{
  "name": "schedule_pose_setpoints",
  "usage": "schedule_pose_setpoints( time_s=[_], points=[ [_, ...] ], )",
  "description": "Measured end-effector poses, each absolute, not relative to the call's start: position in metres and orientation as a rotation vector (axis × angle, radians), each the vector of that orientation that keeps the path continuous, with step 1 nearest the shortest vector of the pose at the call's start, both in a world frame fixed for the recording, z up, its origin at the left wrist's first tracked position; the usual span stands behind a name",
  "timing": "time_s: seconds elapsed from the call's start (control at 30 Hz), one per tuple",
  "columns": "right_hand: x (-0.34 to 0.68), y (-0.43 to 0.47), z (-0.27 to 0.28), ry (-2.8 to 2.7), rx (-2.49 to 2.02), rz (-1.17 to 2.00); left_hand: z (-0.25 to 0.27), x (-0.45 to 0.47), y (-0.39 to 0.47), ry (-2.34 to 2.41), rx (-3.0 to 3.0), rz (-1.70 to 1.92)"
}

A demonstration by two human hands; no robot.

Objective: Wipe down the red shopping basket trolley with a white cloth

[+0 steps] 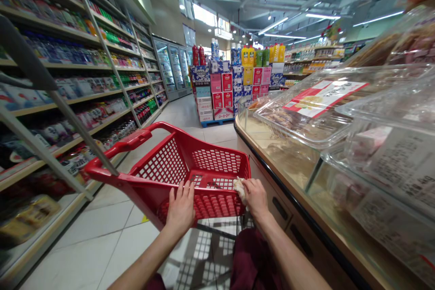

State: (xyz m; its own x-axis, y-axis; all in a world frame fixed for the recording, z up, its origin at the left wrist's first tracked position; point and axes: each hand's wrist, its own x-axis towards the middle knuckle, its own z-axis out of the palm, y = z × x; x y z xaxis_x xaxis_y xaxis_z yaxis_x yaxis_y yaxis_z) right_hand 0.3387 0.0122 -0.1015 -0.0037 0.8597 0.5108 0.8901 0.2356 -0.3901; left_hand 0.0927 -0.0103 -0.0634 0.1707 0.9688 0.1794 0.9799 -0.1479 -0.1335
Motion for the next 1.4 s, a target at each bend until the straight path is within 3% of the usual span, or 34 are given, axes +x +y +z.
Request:
schedule_pose_setpoints(
  time_s=[0.23, 0.57, 0.8, 1.07, 1.23, 1.4],
  points=[
    [0.354, -0.001, -0.127, -2.018, -1.457, 0.027, -0.067, 0.095, -0.014, -1.838, -2.216, -0.103],
    [0.315, 0.004, -0.122, -1.959, -1.448, -0.007, -0.051, 0.084, -0.005, -1.817, -2.215, -0.168],
    [0.330, 0.005, -0.139, -1.550, -1.683, -0.155, -0.034, 0.038, 0.012, -1.661, -2.208, -0.221],
    [0.345, 0.015, -0.108, -1.534, -1.674, 0.033, -0.038, 0.041, 0.014, -1.655, -2.184, -0.313],
    [0.351, 0.036, -0.113, -1.764, -1.662, -0.232, -0.040, 0.054, 0.011, -1.692, -2.169, -0.347],
    [0.373, 0.047, -0.123, -2.139, -1.396, -0.137, -0.044, 0.061, 0.008, -1.714, -2.158, -0.406]
  ],
)
